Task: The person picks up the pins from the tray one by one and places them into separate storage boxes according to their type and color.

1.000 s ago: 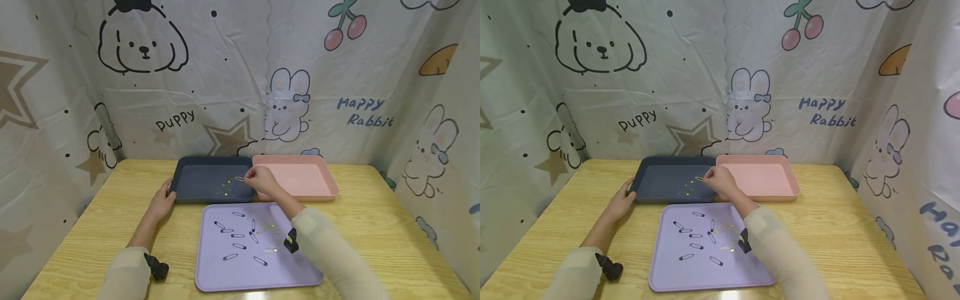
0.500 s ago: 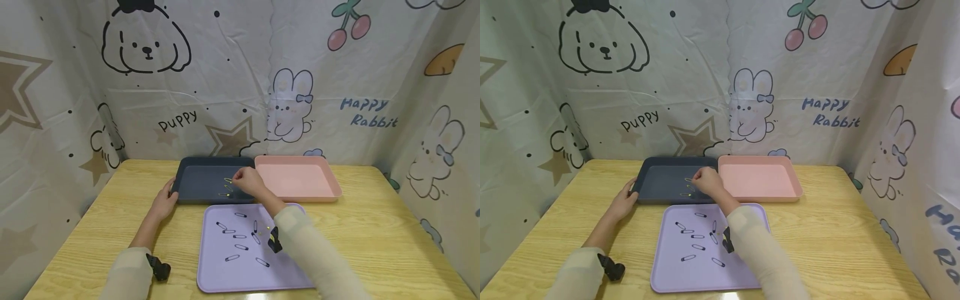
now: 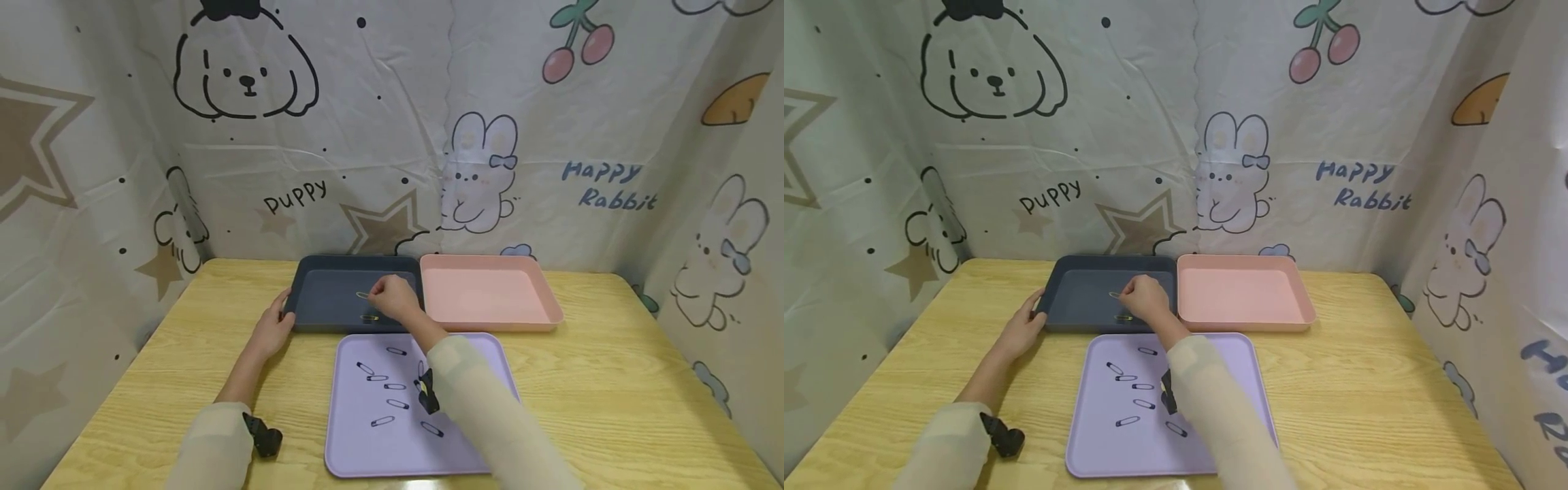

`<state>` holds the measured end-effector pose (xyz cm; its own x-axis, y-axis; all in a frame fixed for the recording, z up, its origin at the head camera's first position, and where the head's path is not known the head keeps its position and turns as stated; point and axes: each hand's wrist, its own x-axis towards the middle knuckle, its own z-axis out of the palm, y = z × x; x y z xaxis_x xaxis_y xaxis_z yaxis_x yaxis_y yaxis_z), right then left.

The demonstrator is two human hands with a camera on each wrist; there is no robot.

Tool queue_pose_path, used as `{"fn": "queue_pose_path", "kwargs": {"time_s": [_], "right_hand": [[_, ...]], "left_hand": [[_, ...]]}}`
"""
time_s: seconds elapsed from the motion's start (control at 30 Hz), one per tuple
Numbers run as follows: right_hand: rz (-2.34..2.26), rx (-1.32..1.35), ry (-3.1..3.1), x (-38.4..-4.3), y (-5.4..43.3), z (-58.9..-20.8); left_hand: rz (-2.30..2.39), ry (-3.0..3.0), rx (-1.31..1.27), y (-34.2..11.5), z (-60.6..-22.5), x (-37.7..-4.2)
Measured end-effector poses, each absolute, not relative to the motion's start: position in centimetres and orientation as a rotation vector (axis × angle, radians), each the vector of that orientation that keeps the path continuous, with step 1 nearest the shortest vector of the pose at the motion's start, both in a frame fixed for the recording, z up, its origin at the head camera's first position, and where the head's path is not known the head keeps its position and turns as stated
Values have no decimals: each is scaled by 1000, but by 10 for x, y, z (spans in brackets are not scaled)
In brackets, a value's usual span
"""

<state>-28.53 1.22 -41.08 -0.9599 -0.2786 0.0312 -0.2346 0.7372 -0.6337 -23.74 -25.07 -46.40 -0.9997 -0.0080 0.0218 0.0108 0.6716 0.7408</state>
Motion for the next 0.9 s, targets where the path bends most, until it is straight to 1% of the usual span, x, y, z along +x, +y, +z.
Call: {"fn": "queue_pose_path", "kwargs": {"time_s": [0.2,0.7,0.9], "right_hand": [[-1047,-425,2849,-286,9,-418],[-1136,-314,2878,-287,3,-434],[-1160,-325,2867,-286,6,-431]], "left_hand": [[-1254,-2849,-4,-250,-464,-236],[-1254,-2867,9,-247,-464,-237],[-1246,-2877,19,-250,-463,-236]]}}
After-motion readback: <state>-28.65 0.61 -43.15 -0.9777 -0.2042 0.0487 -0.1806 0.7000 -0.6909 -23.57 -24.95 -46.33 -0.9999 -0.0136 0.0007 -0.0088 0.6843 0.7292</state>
